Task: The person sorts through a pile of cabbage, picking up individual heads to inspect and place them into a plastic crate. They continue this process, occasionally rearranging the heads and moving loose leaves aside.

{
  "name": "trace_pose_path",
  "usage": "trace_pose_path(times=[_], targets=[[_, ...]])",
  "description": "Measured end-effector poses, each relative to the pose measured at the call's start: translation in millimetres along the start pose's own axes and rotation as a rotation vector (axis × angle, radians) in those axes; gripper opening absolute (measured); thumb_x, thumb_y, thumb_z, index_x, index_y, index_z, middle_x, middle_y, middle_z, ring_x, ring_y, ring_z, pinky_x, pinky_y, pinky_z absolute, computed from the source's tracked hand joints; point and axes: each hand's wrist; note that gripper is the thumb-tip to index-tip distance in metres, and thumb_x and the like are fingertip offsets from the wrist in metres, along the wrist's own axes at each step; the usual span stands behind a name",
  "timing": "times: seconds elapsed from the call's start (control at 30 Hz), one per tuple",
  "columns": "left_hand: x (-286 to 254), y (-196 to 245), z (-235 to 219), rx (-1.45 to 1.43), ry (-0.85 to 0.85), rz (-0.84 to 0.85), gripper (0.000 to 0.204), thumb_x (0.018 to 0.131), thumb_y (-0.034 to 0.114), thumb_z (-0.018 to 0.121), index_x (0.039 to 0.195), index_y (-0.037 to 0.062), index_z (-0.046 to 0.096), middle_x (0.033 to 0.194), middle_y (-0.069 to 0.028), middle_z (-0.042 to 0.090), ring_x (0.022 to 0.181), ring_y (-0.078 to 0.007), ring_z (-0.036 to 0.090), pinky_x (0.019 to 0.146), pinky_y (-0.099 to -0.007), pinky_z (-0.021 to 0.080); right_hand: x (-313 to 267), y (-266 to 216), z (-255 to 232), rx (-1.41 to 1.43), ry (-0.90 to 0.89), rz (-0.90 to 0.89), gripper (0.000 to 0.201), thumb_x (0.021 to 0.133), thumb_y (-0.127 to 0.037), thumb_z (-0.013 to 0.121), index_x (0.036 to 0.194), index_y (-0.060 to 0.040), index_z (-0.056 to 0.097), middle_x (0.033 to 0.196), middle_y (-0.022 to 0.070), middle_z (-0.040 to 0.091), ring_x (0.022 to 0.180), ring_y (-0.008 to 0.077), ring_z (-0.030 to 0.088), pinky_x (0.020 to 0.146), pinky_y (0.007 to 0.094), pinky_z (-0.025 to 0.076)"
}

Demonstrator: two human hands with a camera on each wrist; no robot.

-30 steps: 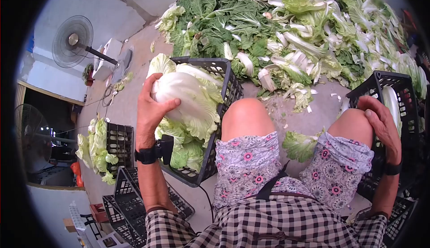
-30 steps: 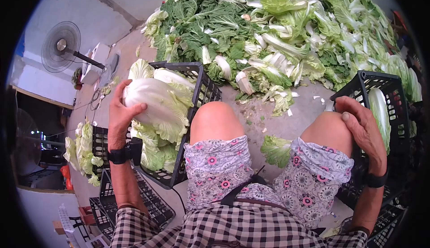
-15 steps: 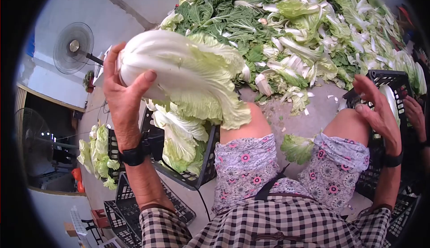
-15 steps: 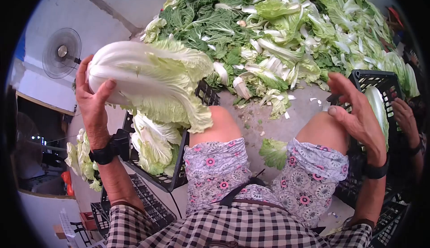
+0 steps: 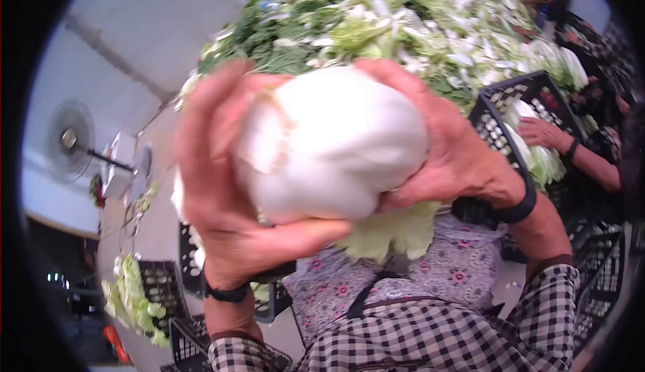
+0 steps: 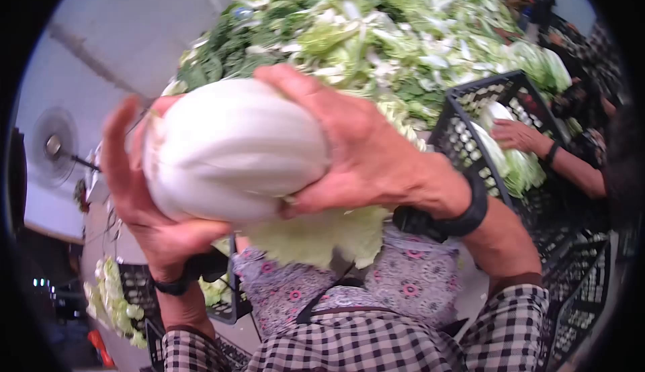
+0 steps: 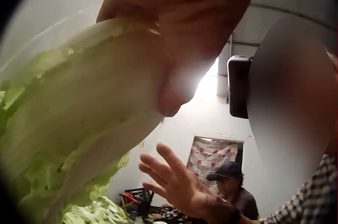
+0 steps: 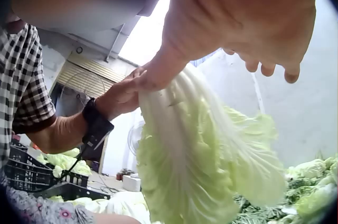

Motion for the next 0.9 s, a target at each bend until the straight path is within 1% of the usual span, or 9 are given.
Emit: trace_pose_path(times=[0.1, 0.13, 0.2, 0.3, 0.37, 0.47, 0.6, 0.83, 0.9], targets=[[3.2, 4.2, 25.3, -0.2, 0.295, -0.235, 0.134, 0.046, 0.053, 0.085, 0.143, 0.0047, 0.005, 0.134, -0.0194, 0.04, 0.118, -0.0311, 0.047, 0.097, -0.0424, 0.043, -3.1, -17.8, -6.5, -0.051, 0.079, 0.122, 0.102, 0.05, -0.028, 0.087, 0.135, -0.0017, 0.035, 0.128, 0.0139, 0.047, 0.115, 0.0252, 0.049, 0.099, 0.0349, 0.039], [-6.9, -1.1, 22.9, -0.312, 0.232, -0.326, 0.135, 0.044, 0.036, 0.091, 0.143, 0.0046, 0.005, 0.133, -0.0184, 0.04, 0.117, -0.0327, 0.047, 0.094, -0.0439, 0.046, -1.2, -18.3, -7.0, -0.019, 0.133, 0.148, 0.099, 0.051, -0.028, 0.085, 0.132, -0.0001, 0.034, 0.121, 0.0166, 0.05, 0.109, 0.0276, 0.052, 0.095, 0.0354, 0.043], [-41.2, -21.8, 14.2, -0.257, 0.042, -0.663, 0.116, 0.045, 0.038, 0.091, 0.135, 0.0021, 0.028, 0.124, -0.0112, 0.048, 0.111, -0.0235, 0.051, 0.093, -0.0359, 0.044, 2.0, -21.2, -7.6, 0.049, 0.244, 0.194, 0.094, 0.053, -0.029, 0.081, 0.128, 0.0031, 0.034, 0.107, 0.022, 0.057, 0.096, 0.0325, 0.059, 0.087, 0.0365, 0.05], [-75.0, -43.2, 23.4, -0.307, -0.003, -0.999, 0.088, 0.056, 0.024, 0.088, 0.125, 0.0009, 0.038, 0.115, -0.0065, 0.052, 0.103, -0.016, 0.052, 0.087, -0.0314, 0.044, 10.3, -15.8, 3.6, 0.264, 0.21, 0.257, 0.105, 0.054, -0.035, 0.082, 0.132, 0.0057, 0.024, 0.115, 0.0254, 0.05, 0.105, 0.0343, 0.054, 0.093, 0.0391, 0.046], [-83.6, -50.4, 38.4, -0.501, 0.31, -0.967, 0.078, 0.061, 0.019, 0.085, 0.122, 0.0006, 0.041, 0.111, -0.0058, 0.054, 0.1, -0.0156, 0.053, 0.086, -0.0309, 0.044, 8.8, -8.7, 9.8, 0.189, 0.153, 0.194, 0.114, 0.055, -0.041, 0.082, 0.135, 0.007, 0.017, 0.121, 0.0282, 0.044, 0.112, 0.036, 0.049, 0.097, 0.0412, 0.042], [-75.5, -43.7, 29.9, -0.466, 0.407, -0.859, 0.047, 0.07, 0.026, 0.076, 0.103, 0.0053, 0.049, 0.093, -0.001, 0.052, 0.085, -0.0128, 0.052, 0.08, -0.0292, 0.045, -1.0, 2.3, 10.5, -0.225, 0.031, 0.092, 0.131, 0.052, -0.055, 0.081, 0.137, 0.0092, 0.005, 0.134, 0.0341, 0.026, 0.127, 0.0406, 0.032, 0.108, 0.043, 0.029], [-70.0, -38.6, 18.2, -0.375, 0.518, -0.803, 0.025, 0.083, 0.031, 0.062, 0.089, 0.009, 0.051, 0.077, 0.0038, 0.046, 0.073, -0.0083, 0.047, 0.066, -0.0272, 0.043, -5.5, 6.7, 6.7, 0.337, -0.099, 0.43, 0.142, 0.049, -0.059, 0.081, 0.14, 0.0042, -0.009, 0.141, 0.0305, 0.019, 0.132, 0.0395, 0.024, 0.111, 0.0406, 0.022], [-71.6, -31.1, 38.9, -0.304, 0.659, -0.732, 0.045, 0.084, 0.038, 0.062, 0.11, 0.0043, 0.047, 0.096, -0.0024, 0.051, 0.088, -0.0133, 0.052, 0.082, -0.0306, 0.044, -9.3, -1.4, 29.6, 0.481, -0.051, 0.314, 0.125, 0.055, -0.028, 0.087, 0.142, 0.0019, 0.003, 0.136, 0.021, 0.034, 0.126, 0.0266, 0.036, 0.106, 0.0348, 0.029], [-76.8, -37.1, 28.7, -0.298, 0.515, -0.744, 0.062, 0.084, 0.046, 0.06, 0.124, 0.0015, 0.041, 0.11, -0.006, 0.051, 0.098, -0.0162, 0.052, 0.086, -0.0331, 0.043, -8.5, -2.1, 26.2, 0.512, 0.011, 0.404, 0.114, 0.056, -0.023, 0.087, 0.14, 0.0013, 0.014, 0.131, 0.0165, 0.042, 0.12, 0.0225, 0.042, 0.103, 0.0332, 0.033]])
Point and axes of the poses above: each hand's wrist, its own x-axis towards the middle knuckle, its own z-axis out of the palm, y = z × x
